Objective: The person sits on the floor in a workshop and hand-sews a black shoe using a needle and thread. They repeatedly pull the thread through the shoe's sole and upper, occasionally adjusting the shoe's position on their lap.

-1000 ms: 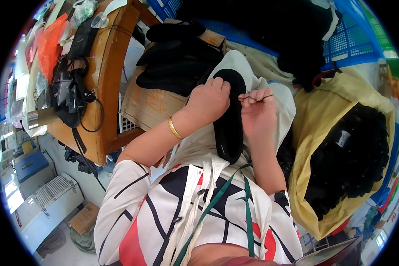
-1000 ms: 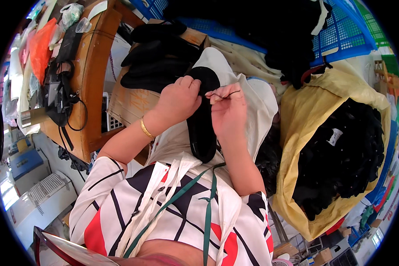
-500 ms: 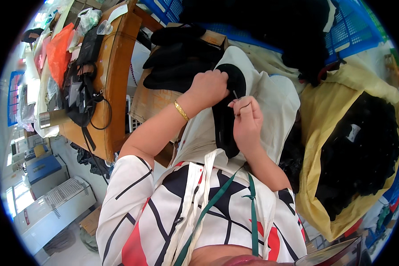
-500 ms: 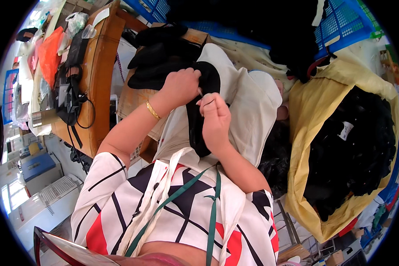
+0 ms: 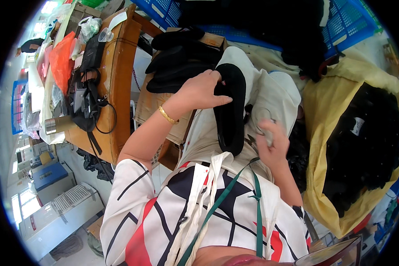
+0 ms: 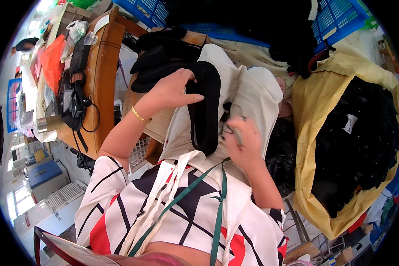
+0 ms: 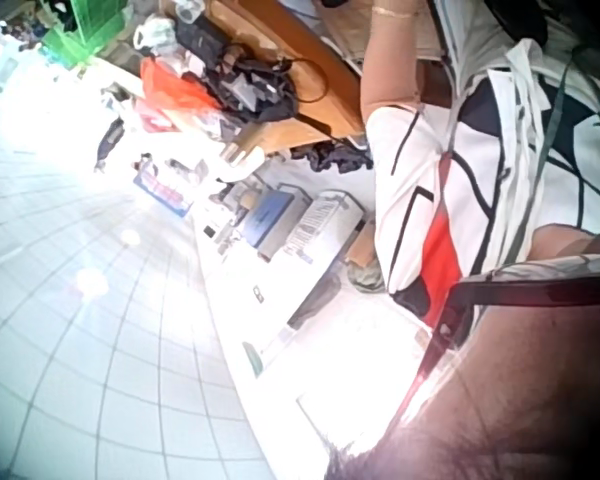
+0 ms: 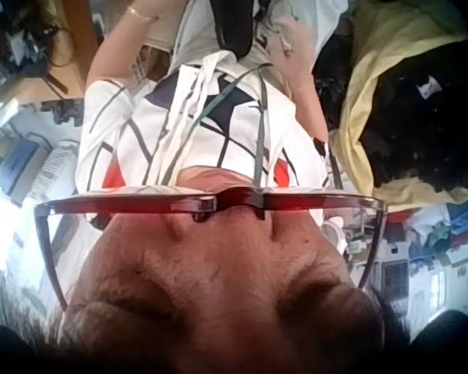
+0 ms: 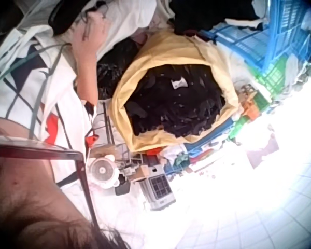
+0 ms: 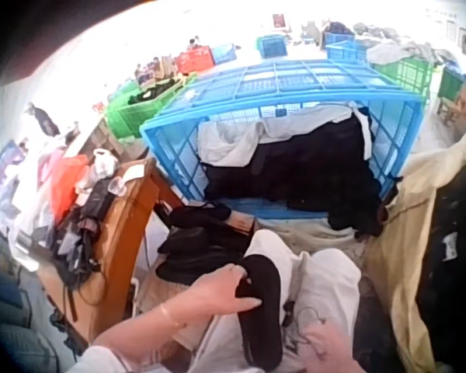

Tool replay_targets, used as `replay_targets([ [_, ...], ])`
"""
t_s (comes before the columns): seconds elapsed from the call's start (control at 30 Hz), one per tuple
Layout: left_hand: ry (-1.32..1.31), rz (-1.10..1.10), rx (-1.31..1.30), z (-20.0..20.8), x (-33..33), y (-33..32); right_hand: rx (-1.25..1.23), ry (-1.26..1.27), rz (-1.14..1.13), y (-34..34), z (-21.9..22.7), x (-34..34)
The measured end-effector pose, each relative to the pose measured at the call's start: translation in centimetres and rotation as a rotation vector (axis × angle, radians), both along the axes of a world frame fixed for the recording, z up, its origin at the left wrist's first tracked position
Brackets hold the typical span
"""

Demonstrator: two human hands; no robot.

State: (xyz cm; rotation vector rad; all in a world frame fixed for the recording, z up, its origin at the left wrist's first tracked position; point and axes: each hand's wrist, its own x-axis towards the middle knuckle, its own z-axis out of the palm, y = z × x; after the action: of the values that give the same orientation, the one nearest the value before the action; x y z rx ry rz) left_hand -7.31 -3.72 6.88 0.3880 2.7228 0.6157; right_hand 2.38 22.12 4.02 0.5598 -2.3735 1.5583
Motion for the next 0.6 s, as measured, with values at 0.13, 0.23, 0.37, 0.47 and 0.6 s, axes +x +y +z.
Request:
replay_targets([
  [0.13, 0.367, 0.013, 0.009, 0.2, -0.2, 0.4, 0.010, -0.059, -0.059, 4.7, -1.1, 2.6],
  [0.23, 0.358, -0.006, -0.121, 0.7, -0.4, 2.3, -0.080, -0.299, -0.106, 6.2, -1.7, 3.9],
  [0.37, 0.397, 0.055, -0.121, -0.9, -1.1, 3.3, -0.428, -0.567, -0.248, 3.7, -0.9, 2.7],
  [0.47, 0.342, 0.127, -0.066, -1.3, -1.3, 3.1, -0.631, -0.711, -0.192, 1.3, -0.3, 0.0],
  [0.6, 0.129, 0.282, 0.162, -3.0, -1.0, 0.9, -0.612, -0.903, 0.003, -1.7, 0.0, -4.0],
])
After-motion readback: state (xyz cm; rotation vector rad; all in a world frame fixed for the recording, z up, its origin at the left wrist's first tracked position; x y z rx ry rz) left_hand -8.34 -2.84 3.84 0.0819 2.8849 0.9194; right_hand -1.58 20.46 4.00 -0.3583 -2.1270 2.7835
